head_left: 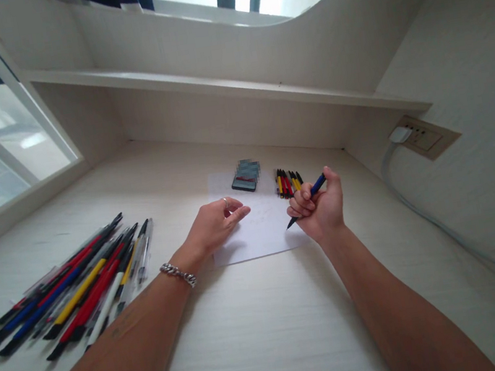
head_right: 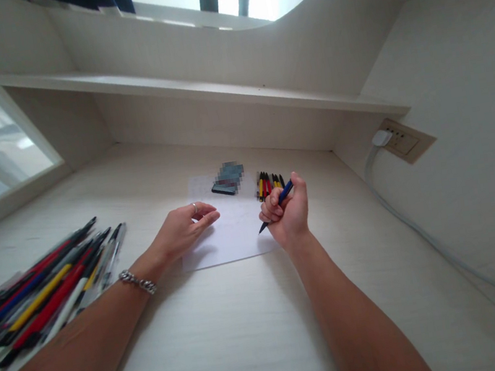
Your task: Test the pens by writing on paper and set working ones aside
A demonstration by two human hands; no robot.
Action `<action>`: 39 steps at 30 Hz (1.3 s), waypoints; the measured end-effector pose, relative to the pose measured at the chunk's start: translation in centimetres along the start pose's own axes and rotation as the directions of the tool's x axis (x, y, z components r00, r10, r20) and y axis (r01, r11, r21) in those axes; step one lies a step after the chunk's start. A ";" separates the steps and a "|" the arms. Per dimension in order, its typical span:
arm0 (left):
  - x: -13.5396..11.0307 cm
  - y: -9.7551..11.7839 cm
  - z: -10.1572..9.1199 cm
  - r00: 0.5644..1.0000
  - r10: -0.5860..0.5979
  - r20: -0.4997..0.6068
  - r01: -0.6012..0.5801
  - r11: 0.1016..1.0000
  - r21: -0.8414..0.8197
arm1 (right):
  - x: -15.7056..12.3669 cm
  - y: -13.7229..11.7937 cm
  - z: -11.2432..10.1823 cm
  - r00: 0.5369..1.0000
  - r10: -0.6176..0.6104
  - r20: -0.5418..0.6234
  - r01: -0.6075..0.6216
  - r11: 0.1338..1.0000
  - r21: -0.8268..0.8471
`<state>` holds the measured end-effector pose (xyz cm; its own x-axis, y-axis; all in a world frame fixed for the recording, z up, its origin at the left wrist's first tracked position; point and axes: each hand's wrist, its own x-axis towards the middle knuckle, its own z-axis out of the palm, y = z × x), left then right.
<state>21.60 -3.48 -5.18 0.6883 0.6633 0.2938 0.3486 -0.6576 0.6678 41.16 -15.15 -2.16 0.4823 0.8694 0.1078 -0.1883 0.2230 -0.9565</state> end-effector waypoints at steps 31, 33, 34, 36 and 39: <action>0.4 -3.4 -1.1 0.966 -0.047 0.256 0.078 0.991 -0.112 | 0.6 2.3 0.4 0.980 0.090 -0.179 -0.048 0.973 0.224; 0.3 -3.2 -1.5 0.938 -0.045 0.345 0.095 0.987 -0.131 | 0.5 2.9 0.8 0.965 0.087 -0.247 -0.067 0.994 0.085; 0.3 -3.0 -1.7 0.930 -0.056 0.364 0.110 0.986 -0.129 | 0.5 3.1 1.0 0.961 0.073 -0.268 -0.076 0.997 0.000; 0.2 -2.6 -1.8 0.922 -0.083 0.379 0.138 0.983 -0.121 | 0.2 3.5 1.6 0.960 0.046 -0.277 -0.087 0.987 -0.134; 0.3 -2.3 -1.7 0.922 -0.089 0.376 0.144 0.982 -0.123 | -0.4 3.7 2.8 0.975 0.094 -0.202 -0.128 0.979 -0.161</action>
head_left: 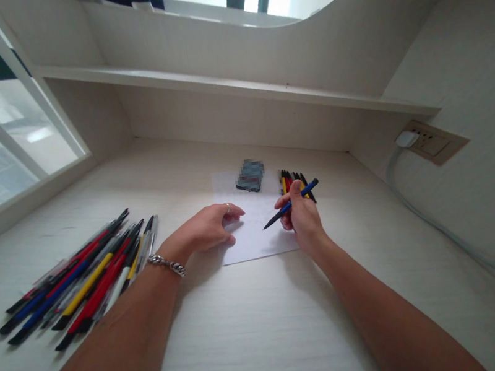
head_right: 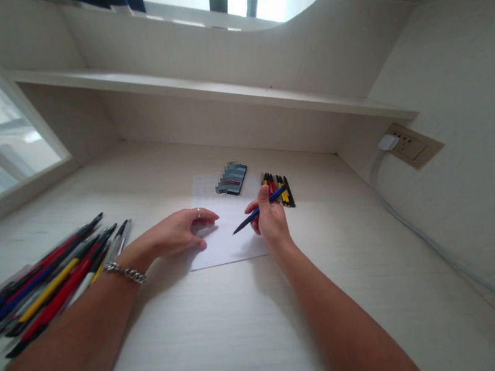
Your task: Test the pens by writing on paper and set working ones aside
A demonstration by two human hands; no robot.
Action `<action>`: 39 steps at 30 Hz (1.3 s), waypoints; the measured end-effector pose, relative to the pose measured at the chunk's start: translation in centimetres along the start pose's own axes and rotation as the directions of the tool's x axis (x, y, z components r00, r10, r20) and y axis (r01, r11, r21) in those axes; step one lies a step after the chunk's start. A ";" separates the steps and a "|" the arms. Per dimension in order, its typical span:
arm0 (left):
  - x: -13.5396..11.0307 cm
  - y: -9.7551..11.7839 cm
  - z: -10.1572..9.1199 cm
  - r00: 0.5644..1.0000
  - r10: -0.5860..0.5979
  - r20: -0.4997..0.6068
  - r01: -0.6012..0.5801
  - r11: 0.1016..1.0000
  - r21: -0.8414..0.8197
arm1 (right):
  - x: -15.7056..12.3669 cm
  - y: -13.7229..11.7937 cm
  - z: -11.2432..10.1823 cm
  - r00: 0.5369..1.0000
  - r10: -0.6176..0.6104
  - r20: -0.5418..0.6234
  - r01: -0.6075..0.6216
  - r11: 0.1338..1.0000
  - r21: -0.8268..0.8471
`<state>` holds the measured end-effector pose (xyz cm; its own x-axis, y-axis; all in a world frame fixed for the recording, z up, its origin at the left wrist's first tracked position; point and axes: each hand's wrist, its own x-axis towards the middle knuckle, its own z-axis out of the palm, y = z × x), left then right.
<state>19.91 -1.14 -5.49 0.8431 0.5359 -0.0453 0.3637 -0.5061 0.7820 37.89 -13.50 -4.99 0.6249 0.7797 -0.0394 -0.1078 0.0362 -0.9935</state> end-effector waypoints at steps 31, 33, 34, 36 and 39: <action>0.5 -1.5 0.4 0.994 0.108 -0.024 -0.108 0.994 0.013 | -1.7 2.7 2.6 0.936 -0.146 0.320 0.292 0.830 -0.475; 0.5 -1.5 0.4 0.994 0.106 -0.026 -0.105 0.994 0.008 | -1.7 2.8 2.5 0.936 -0.133 0.325 0.286 0.827 -0.484; 0.5 -1.5 0.4 0.994 0.104 -0.025 -0.104 0.995 0.000 | -1.7 2.8 2.5 0.939 -0.122 0.323 0.272 0.837 -0.475; 0.4 -1.4 0.3 0.994 0.103 -0.019 -0.103 0.995 -0.012 | -1.5 2.8 2.5 0.949 -0.090 0.301 0.216 0.883 -0.417; 0.3 -1.3 0.2 0.995 0.099 -0.012 -0.099 0.995 -0.002 | -1.3 2.6 2.4 0.965 -0.036 0.259 0.102 0.964 -0.247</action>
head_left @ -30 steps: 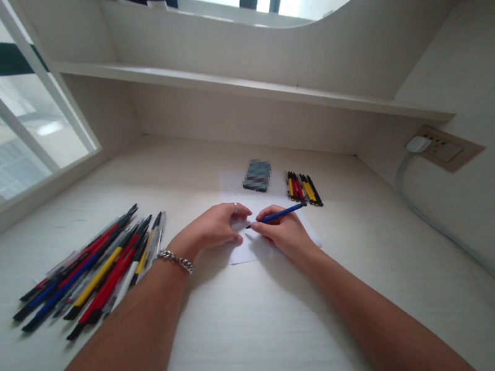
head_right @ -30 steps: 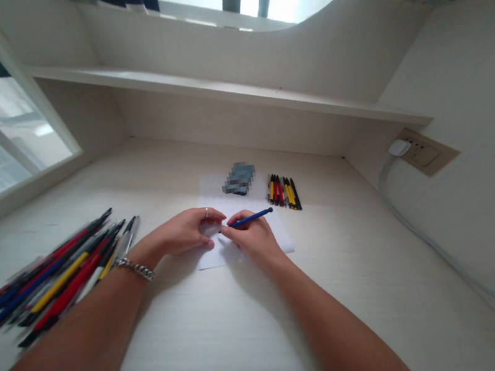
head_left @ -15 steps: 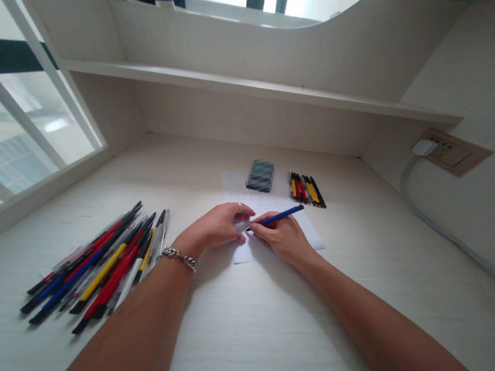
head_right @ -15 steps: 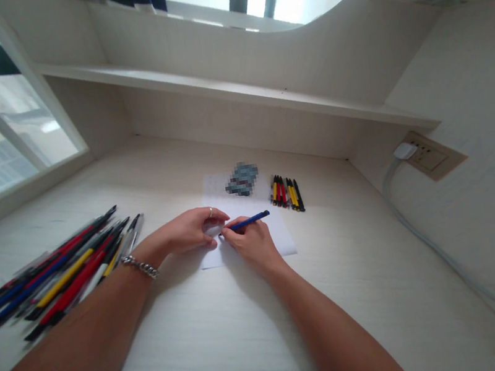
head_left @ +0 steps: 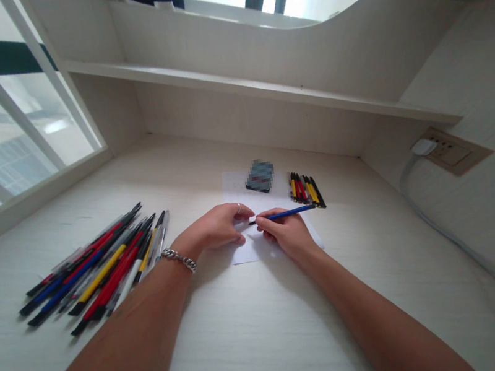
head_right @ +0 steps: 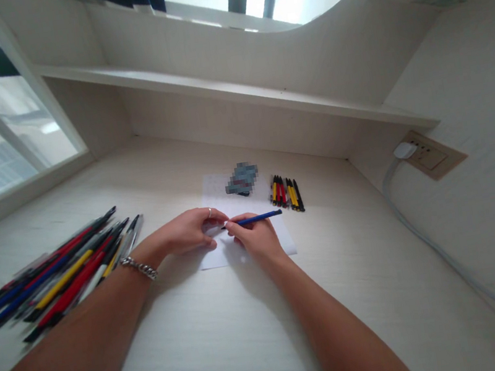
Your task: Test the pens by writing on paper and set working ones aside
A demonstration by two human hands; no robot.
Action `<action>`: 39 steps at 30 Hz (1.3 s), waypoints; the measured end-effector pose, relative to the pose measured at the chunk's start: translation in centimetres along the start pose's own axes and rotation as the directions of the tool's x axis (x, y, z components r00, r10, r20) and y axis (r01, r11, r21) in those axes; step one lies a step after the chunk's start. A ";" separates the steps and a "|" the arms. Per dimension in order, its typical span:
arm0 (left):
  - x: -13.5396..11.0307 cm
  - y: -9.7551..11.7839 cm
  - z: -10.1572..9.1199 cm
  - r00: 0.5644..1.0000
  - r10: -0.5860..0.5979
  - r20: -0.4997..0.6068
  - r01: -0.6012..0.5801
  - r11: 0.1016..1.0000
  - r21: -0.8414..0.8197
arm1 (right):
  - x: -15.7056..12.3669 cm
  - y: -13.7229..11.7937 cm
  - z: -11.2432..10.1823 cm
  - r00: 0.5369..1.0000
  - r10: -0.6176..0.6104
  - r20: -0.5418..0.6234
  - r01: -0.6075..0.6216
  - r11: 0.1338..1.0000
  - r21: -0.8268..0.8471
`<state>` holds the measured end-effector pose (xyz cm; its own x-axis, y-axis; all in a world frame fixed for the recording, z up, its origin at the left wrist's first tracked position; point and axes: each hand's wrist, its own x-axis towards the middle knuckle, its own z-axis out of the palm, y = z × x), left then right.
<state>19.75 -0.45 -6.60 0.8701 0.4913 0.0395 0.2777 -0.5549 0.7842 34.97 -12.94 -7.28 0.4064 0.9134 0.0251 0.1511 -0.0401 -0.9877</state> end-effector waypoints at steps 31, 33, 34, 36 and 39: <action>0.5 2.5 1.8 0.922 -0.050 -0.384 -0.019 0.984 -0.175 | 1.6 -0.4 -4.1 0.957 0.072 -0.282 0.010 0.961 0.277; 0.5 2.4 1.7 0.919 -0.054 -0.391 -0.022 0.982 -0.186 | 1.6 -0.3 -4.1 0.961 0.080 -0.266 -0.006 0.963 0.270; 0.6 2.3 1.7 0.917 -0.054 -0.395 -0.022 0.982 -0.187 | 1.7 -0.3 -4.2 0.963 0.083 -0.255 -0.013 0.964 0.266; 0.6 2.1 1.6 0.916 -0.051 -0.398 -0.023 0.983 -0.181 | 1.7 -0.3 -4.4 0.966 0.083 -0.244 -0.017 0.965 0.262; 0.6 1.8 1.4 0.912 -0.052 -0.407 -0.014 0.987 -0.158 | 1.8 -0.3 -5.0 0.969 0.062 -0.241 -0.007 0.975 0.222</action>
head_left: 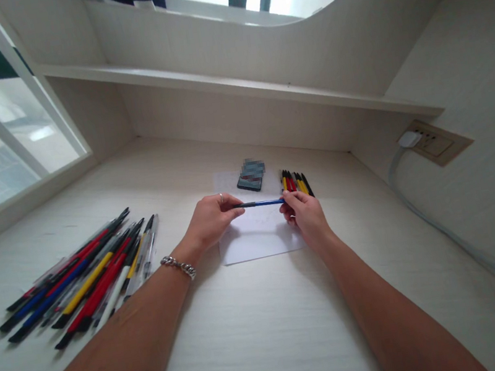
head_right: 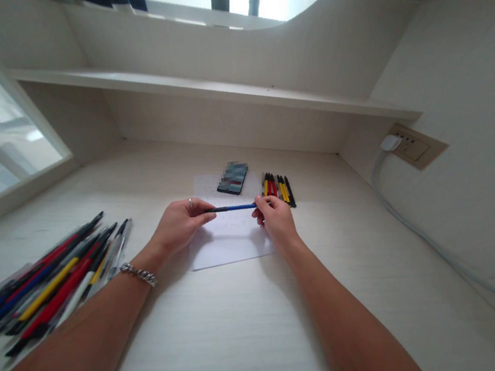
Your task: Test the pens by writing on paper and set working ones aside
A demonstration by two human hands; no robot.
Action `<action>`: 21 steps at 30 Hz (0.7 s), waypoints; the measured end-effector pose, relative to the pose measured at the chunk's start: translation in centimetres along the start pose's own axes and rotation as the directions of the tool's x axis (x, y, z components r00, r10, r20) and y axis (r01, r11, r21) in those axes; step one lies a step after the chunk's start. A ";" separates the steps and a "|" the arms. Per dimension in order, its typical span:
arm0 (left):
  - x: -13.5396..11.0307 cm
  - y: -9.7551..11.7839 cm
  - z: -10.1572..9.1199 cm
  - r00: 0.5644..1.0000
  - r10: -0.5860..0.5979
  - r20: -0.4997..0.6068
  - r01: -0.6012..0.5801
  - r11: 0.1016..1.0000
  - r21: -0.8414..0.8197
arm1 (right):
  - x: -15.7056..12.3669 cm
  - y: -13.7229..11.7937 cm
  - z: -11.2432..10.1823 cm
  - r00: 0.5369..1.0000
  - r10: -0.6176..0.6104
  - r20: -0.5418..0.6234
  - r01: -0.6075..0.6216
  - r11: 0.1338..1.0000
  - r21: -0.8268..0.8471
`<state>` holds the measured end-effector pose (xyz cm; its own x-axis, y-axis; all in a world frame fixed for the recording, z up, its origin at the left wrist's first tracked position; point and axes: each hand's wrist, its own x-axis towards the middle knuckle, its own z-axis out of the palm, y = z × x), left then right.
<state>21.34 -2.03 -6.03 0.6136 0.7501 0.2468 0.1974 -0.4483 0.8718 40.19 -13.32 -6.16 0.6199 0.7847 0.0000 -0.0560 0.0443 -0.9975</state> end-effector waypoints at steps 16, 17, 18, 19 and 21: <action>0.1 -0.4 -0.2 0.999 -0.020 -0.047 0.019 1.000 -0.022 | 0.5 -1.7 -3.8 0.857 -0.380 0.350 0.504 0.471 -0.724; 0.0 -0.4 -0.2 0.999 -0.023 -0.029 0.023 0.999 0.022 | 1.0 -1.6 -4.5 0.864 -0.431 0.260 0.459 0.461 -0.759; 0.0 -0.4 -0.1 1.000 -0.024 -0.008 0.025 0.997 0.070 | 1.5 -1.4 -5.3 0.872 -0.468 0.142 0.388 0.485 -0.784; -0.1 -0.4 -0.1 1.000 -0.025 0.011 0.023 0.993 0.118 | 2.1 -1.2 -6.3 0.879 -0.477 0.019 0.304 0.529 -0.792; -0.1 -0.5 0.0 0.999 -0.026 0.048 0.016 0.981 0.193 | 3.1 -0.6 -8.1 0.869 -0.447 -0.210 0.115 0.596 -0.794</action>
<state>21.20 -1.95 -6.48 0.6442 0.7373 0.2036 0.3514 -0.5218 0.7774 48.50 -15.91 -6.15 0.7281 0.5326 0.4314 0.6598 -0.3742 -0.6516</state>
